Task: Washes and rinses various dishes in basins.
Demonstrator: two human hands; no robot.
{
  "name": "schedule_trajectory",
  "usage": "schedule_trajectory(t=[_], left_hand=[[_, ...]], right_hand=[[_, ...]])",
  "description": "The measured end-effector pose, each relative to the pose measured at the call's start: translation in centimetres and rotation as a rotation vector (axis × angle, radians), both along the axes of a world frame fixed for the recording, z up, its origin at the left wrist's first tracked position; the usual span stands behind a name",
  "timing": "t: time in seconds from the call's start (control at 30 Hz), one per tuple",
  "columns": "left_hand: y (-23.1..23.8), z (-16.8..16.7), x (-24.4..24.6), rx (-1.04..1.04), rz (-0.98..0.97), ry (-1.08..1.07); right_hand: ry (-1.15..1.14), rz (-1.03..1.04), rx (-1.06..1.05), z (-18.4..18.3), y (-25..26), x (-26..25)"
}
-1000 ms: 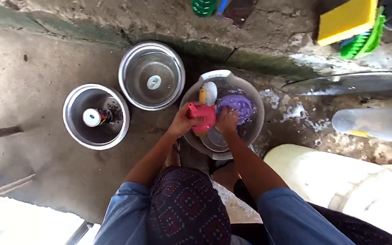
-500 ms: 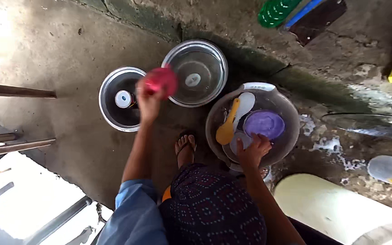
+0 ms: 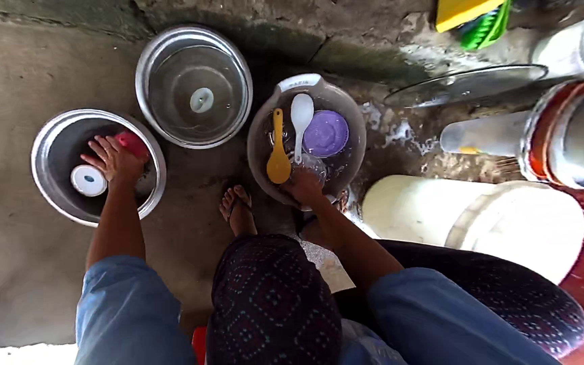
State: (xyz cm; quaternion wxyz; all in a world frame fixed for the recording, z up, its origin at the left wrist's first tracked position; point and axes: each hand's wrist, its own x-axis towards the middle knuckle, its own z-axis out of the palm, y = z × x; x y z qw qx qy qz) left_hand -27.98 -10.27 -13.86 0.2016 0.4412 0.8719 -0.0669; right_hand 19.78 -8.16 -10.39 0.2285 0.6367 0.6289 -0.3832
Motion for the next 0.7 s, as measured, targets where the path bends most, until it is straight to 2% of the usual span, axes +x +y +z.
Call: schedule_trajectory(t=[0.07,0.13,0.23,0.3,0.37,0.47,0.57,0.7], left_hand=[[-0.4,1.6,0.7,-0.091,0.020,-0.023],[-1.3,5.8,2.3,-0.115,0.084,-0.100],[-3.4,11.8,6.6,-0.049,0.115,-0.157],[-3.8,13.9,10.4,0.026,0.040,-0.277],[-3.0,13.9,14.6,0.050,-0.107,-0.474],[-0.9,12.2,20.3,0.003,-0.400,-0.713],[0.7,11.2,24.0,0.013,-0.569,-0.828],[2.8,11.5,25.9,0.098,-0.696,-0.925]], right_hand=[[0.098,0.020,0.042,-0.6,0.1,-0.2],[0.177,0.014,0.073,-0.6,0.2,-0.2],[0.070,0.055,0.016,0.5,0.0,-0.9],[-0.050,0.035,-0.023,1.3,-0.1,-1.8],[-0.125,0.010,-0.047,1.1,0.2,-2.8],[-0.181,-0.010,-0.076,0.9,0.8,-3.7],[-0.167,-0.004,-0.084,1.9,1.2,-4.3],[-0.014,-0.093,-0.033,5.6,2.7,-2.4]])
